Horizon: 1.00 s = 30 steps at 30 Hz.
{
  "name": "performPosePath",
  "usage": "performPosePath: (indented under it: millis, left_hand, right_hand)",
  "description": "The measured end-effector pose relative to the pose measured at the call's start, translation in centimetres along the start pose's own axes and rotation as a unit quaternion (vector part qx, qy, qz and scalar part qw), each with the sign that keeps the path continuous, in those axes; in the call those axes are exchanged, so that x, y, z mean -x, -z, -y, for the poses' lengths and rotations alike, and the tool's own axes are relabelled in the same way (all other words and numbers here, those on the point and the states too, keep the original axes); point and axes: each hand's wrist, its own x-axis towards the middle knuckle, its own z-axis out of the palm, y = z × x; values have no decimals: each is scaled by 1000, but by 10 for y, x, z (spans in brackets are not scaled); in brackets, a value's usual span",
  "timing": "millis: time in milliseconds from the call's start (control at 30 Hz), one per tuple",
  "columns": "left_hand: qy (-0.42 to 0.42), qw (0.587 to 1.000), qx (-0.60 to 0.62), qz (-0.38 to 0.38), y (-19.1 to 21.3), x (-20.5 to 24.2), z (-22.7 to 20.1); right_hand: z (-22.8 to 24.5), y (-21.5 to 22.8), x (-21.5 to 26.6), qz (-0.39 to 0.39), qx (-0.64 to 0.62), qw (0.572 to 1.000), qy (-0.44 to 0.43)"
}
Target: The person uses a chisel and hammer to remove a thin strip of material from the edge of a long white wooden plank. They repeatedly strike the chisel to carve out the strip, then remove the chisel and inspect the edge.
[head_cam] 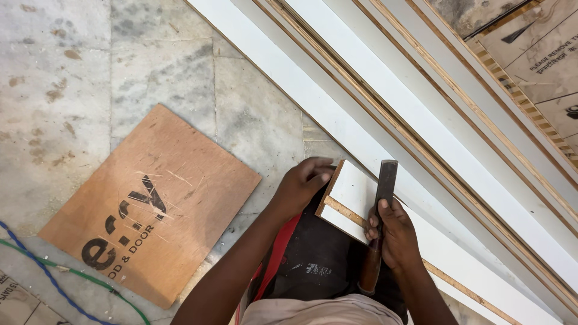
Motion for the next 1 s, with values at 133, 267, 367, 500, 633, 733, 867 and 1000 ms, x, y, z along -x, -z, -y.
performPosePath:
  millis: [133, 267, 367, 500, 633, 733, 867, 1000]
  left_hand:
    - [19, 999, 11, -29, 11, 36, 1]
    - [90, 994, -13, -54, 14, 42, -10]
    - [116, 991, 15, -59, 9, 41, -23]
    - [15, 997, -31, -65, 7, 52, -30]
    - [41, 986, -150, -61, 10, 58, -36]
    - [93, 962, -251, -45, 0, 57, -43]
    - [102, 917, -384, -30, -18, 40, -35]
    - [56, 911, -407, -39, -8, 17, -5]
  right_hand:
    - [19, -7, -4, 11, 119, 991, -52]
    - [36, -12, -4, 65, 219, 969, -93]
    - [46, -20, 0, 94, 234, 964, -85]
    - [63, -33, 10, 61, 208, 972, -95]
    - [63, -28, 9, 28, 149, 988, -37]
    - [46, -8, 1, 13, 123, 992, -5]
    - [16, 19, 1, -36, 151, 988, -13]
    - [-14, 37, 31, -90, 162, 983, -9]
